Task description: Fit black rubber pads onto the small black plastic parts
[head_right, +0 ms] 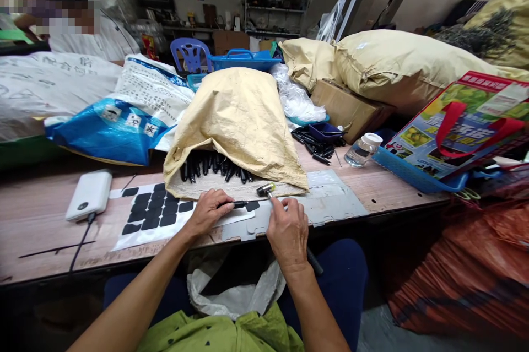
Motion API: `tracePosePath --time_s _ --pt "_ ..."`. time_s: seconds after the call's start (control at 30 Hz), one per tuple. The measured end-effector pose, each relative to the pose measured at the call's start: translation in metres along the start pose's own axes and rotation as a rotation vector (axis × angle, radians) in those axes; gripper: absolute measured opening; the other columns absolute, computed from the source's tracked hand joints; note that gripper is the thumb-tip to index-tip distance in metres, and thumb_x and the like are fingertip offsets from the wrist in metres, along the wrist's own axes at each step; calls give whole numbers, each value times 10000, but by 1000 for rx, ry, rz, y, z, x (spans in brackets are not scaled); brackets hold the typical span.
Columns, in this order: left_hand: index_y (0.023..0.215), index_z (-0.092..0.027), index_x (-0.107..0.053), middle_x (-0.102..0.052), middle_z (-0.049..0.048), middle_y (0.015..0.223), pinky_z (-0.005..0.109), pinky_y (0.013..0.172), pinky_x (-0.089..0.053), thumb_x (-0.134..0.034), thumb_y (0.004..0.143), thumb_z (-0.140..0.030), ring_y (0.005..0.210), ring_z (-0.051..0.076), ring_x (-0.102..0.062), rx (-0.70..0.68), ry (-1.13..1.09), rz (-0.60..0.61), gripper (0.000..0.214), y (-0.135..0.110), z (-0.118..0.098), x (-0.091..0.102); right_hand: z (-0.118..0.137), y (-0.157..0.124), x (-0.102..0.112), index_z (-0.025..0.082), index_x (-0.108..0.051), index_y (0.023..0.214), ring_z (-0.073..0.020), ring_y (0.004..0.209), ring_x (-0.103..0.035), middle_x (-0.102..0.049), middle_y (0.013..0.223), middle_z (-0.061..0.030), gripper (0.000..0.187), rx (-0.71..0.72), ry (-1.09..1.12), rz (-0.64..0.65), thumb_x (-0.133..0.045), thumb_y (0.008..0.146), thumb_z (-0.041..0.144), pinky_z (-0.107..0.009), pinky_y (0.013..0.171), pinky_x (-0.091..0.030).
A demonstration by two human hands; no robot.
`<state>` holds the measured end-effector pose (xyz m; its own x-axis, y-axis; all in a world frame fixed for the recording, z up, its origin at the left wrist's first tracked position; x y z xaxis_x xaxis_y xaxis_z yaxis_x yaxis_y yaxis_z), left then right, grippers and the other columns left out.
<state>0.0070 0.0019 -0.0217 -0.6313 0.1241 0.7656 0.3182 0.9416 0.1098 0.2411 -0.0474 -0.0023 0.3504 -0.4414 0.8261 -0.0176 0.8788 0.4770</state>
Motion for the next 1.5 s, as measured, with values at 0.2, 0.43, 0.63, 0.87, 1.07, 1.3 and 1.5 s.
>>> tracePosePath --time_s 0.2,0.43,0.63,0.87,1.07,1.3,1.5 --pt "992 -286 -754 -719 13 976 409 887 -311 -521 995 -441 986 229 -546 -57 3 17 280 -2 -2 1 31 6 -12 205 -557 1368 -196 847 -603 -647 1097 -83 438 74 524 235 -604 934 238 -339 815 -527" --pt "991 -260 -740 -745 20 984 407 915 -314 -622 933 -433 981 234 -557 -101 -28 38 217 -7 -10 6 35 8 -25 188 -688 1048 -199 850 -658 -725 960 -61 161 -41 672 248 -592 925 229 -324 782 -520" --pt "1043 -278 -740 -746 5 986 399 940 -322 -713 876 -403 965 232 -577 -93 -56 1 211 -8 -8 5 33 8 -25 199 -686 1035 -160 679 -601 -704 854 -22 169 -83 687 339 -634 903 289 -277 639 -473" --pt "994 -264 -735 -746 5 932 410 935 -324 -656 913 -365 956 232 -571 -107 -50 38 152 -7 -5 3 42 6 -26 209 -611 990 -192 873 -589 -641 942 -40 80 89 540 285 -551 957 251 -293 775 -445" --pt "877 -240 -726 -748 17 879 425 934 -338 -652 860 -248 968 244 -567 -89 -26 11 77 -6 -6 1 51 3 -33 214 -566 869 -195 828 -565 -597 860 -35 91 123 474 224 -513 939 193 -293 737 -406" --pt "945 -256 -780 -706 35 881 422 934 -356 -661 860 -351 962 246 -569 -32 -123 -7 175 -8 -4 4 46 2 -29 216 -603 953 -184 807 -601 -647 867 -28 97 80 535 248 -572 959 307 -277 718 -429" --pt "893 -262 -800 -683 26 825 414 916 -361 -630 884 -397 933 242 -561 -38 -150 24 218 -8 -5 8 48 1 -26 208 -632 998 -181 797 -609 -656 870 -28 152 89 503 266 -651 916 333 -263 682 -430"
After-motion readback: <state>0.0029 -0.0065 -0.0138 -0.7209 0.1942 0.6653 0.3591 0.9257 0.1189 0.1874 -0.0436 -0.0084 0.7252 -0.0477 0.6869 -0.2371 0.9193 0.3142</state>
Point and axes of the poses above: each hand's wrist, its own y-axis towards the middle knuckle, its own x-axis out of the back of the hand, z = x × y, the point moved 2 cm from there along y, towards the middle knuckle
